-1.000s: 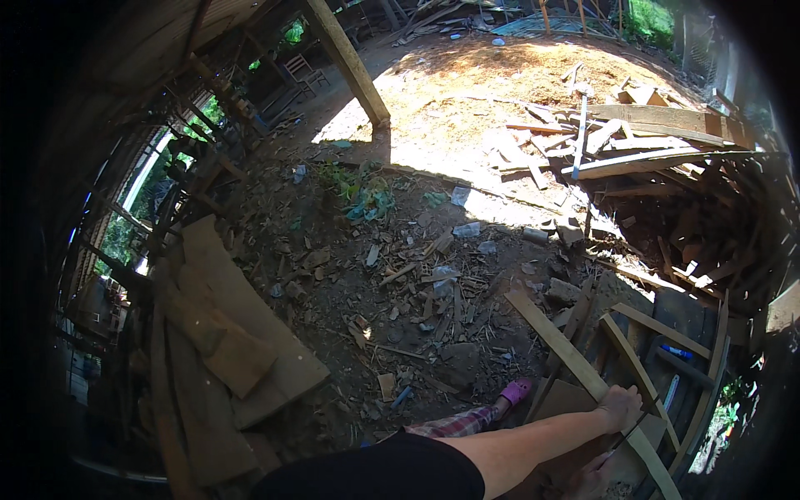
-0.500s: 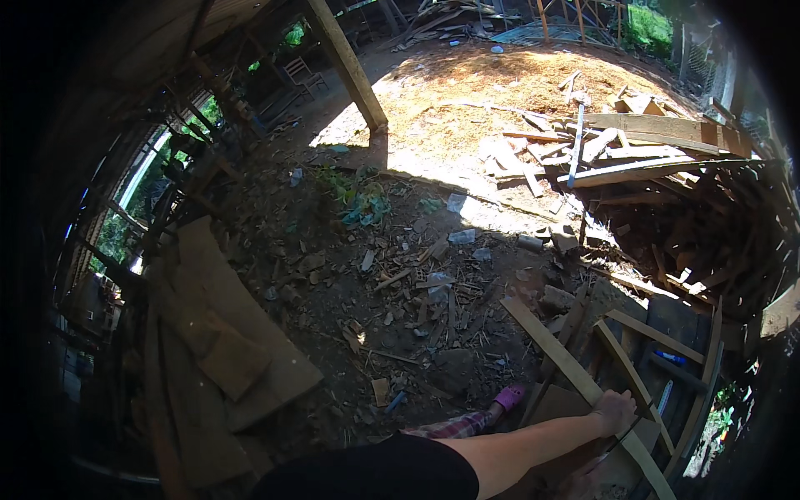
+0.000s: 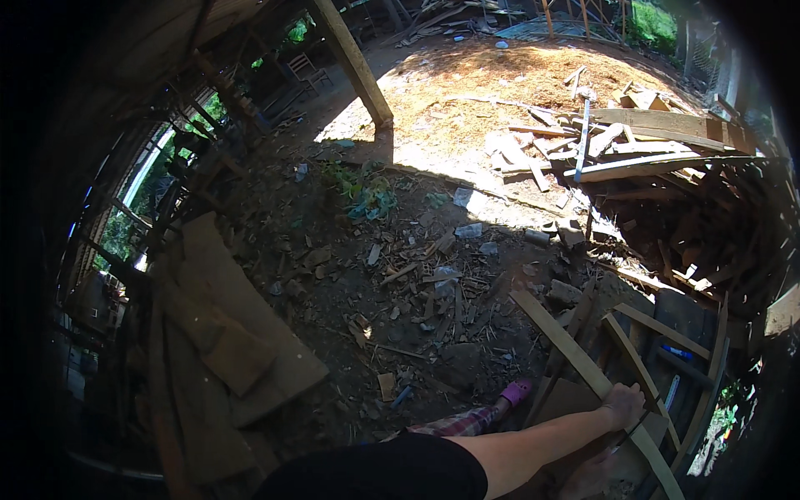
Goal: The person cuts a wooden strip using a frame saw, wraps one end of a saw blade with paper and tape, and cuts the wooden strip with the wrapped blade.
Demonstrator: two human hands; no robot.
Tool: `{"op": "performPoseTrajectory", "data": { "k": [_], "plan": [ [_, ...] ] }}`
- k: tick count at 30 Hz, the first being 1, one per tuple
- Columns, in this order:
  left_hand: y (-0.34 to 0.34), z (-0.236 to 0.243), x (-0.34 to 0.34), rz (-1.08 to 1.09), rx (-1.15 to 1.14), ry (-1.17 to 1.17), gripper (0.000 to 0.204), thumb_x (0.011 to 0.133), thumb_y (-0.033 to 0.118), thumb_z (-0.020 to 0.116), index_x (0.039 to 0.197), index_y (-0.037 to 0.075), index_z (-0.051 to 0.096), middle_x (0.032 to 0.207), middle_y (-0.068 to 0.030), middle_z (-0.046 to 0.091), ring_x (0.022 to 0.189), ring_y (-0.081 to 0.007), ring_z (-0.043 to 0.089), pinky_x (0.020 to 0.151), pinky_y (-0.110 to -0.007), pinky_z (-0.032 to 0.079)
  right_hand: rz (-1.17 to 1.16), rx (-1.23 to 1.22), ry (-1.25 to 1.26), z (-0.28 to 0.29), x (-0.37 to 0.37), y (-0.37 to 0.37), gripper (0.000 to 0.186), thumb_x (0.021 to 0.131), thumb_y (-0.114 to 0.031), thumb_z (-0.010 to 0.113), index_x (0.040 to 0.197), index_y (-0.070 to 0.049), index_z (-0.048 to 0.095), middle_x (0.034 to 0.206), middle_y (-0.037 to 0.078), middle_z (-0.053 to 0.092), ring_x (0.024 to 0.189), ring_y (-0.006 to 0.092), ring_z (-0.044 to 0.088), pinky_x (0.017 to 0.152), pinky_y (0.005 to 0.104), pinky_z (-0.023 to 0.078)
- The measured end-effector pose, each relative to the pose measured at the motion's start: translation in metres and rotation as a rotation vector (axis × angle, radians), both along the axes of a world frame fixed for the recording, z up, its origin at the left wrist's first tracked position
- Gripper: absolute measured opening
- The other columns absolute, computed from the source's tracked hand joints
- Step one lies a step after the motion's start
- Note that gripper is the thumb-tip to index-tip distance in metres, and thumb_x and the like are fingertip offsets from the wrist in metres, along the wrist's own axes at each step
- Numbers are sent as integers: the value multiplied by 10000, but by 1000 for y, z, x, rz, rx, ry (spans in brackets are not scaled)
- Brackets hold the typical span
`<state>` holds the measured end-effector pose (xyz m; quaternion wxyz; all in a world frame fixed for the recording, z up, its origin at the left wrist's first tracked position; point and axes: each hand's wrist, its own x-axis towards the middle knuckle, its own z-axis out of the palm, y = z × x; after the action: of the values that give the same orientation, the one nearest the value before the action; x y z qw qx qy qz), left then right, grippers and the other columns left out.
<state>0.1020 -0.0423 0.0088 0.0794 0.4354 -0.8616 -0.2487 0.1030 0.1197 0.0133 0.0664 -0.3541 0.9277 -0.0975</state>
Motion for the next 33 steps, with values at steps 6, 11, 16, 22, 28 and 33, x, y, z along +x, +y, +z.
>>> {"op": "performPoseTrajectory", "data": {
  "k": [6, 11, 16, 22, 28, 33],
  "plan": [
    [0, -1, 1, 4, 14, 29, 283, 863, 339, 591, 917, 83, 699, 944, -59, 651, 946, -198, 620, 701, -358, 496, -29, 33, 79, -9, -5, -3, 416, 1025, -398, 326, 1104, -85, 589, 905, 194, 670, 805, 416, 639, 667, 521, 497],
    [-1, 12, 11, -43, -12, 16, 239, 889, 272, 534, 921, 84, 678, 909, -103, 627, 842, -237, 646, 705, -403, 504, -33, -41, 120, -5, -3, -5, 412, 1027, -377, 324, 1090, -65, 585, 892, 196, 667, 803, 420, 635, 665, 522, 491],
    [-1, 24, 21, -119, -33, -45, 288, 935, 281, 461, 1009, 86, 659, 1065, -102, 618, 932, -243, 643, 770, -404, 518, 104, -63, 202, -2, -4, -7, 313, 1002, -284, 397, 908, -54, 588, 759, 198, 645, 679, 391, 639, 601, 506, 499],
    [0, 30, 18, -98, -10, -121, 367, 1010, 266, 345, 1048, 75, 657, 1103, -111, 623, 990, -289, 650, 808, -405, 534, 84, -7, 204, 0, -8, 2, 345, 996, -360, 419, 856, -84, 572, 731, 162, 643, 670, 355, 659, 591, 489, 523],
    [-1, 32, 17, -24, 9, -128, 412, 1013, 303, 324, 1052, 65, 658, 1112, -146, 613, 986, -341, 654, 834, -437, 523, 45, -147, 221, 17, 19, 40, 287, 983, -326, 468, 863, -81, 558, 730, 177, 641, 677, 342, 664, 578, 471, 521],
    [0, 28, 16, 2, 16, -98, 425, 1007, 323, 326, 1060, 65, 659, 1118, -158, 611, 982, -352, 653, 842, -452, 518, -27, -68, 153, 22, 17, 28, 270, 980, -319, 476, 877, -83, 558, 734, 167, 645, 668, 348, 663, 590, 465, 521]
  ]
}}
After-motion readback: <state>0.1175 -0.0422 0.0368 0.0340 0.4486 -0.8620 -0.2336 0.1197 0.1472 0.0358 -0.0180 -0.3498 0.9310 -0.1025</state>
